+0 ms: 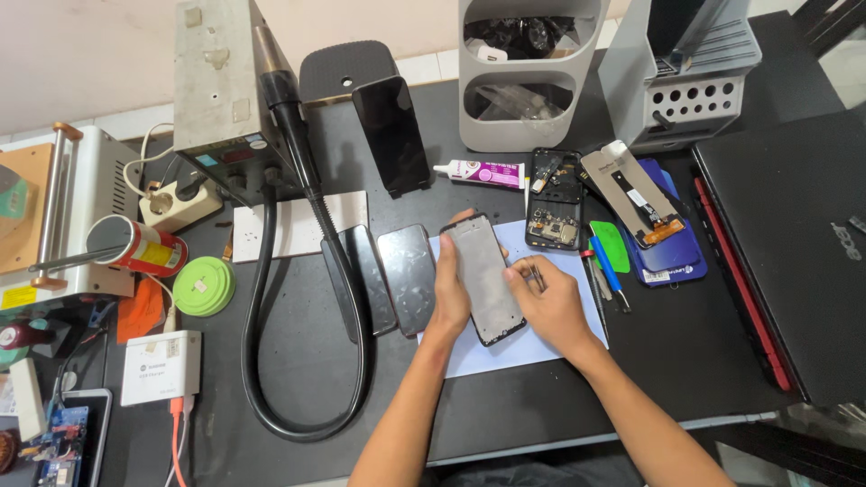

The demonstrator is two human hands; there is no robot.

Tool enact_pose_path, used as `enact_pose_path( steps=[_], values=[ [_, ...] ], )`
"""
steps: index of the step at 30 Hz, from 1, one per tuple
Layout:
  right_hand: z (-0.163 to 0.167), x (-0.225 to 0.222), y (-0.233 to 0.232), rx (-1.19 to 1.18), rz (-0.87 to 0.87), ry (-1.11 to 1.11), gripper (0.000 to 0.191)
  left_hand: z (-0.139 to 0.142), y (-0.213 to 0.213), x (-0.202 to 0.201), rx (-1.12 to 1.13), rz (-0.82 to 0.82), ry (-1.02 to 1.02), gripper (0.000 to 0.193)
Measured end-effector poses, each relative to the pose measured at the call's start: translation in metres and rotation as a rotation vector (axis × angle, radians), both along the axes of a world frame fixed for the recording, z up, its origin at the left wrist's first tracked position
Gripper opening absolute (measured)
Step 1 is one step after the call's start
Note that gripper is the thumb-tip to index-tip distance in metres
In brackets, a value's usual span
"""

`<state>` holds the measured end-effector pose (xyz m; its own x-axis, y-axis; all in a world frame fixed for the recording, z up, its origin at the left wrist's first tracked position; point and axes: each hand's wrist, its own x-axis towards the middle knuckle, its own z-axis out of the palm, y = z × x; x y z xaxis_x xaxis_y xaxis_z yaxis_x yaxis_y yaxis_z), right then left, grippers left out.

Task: The person uses a metal spudger to pry and separate the screen assembly from the smartphone frame. They work along the edges and corners, then switch to a blue plastic pry tool to continue lifting the display. The phone remains on a blue mat on the workbench throughout.

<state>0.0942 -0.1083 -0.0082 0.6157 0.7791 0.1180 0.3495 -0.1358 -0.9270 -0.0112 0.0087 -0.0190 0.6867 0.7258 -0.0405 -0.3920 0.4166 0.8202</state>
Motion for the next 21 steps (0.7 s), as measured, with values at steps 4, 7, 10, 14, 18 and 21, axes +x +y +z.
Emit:
enact_pose_path(
  steps=[4,7,10,14,18,21],
  values=[
    [0.0019,-0.0037,-0.0002,0.018,-0.001,-0.273,0.015,0.0029,-0.0041,0.0006,0.078,0.031,0.024,0.071],
    [0.0019,-0.0073,0.0021,-0.001,0.007,-0.432,0.013,0.0056,-0.0041,0.0003,0.1,0.043,0.035,0.072],
    [0.0028,-0.0092,0.0017,-0.08,0.007,-0.424,0.012,0.0068,-0.0058,0.0007,0.085,0.049,0.045,0.072],
    [0.0043,-0.009,0.0005,-0.021,-0.006,-0.419,0.011,0.0065,-0.0057,0.0014,0.07,0.046,0.032,0.07],
    [0.0046,-0.0086,0.0006,0.012,-0.014,-0.405,0.011,0.0047,-0.0038,0.0012,0.056,0.025,-0.002,0.069],
    [0.0017,-0.0082,-0.0004,0.061,-0.059,-0.378,0.01,0.003,-0.0022,0.001,-0.005,0.011,0.01,0.069]
  ],
)
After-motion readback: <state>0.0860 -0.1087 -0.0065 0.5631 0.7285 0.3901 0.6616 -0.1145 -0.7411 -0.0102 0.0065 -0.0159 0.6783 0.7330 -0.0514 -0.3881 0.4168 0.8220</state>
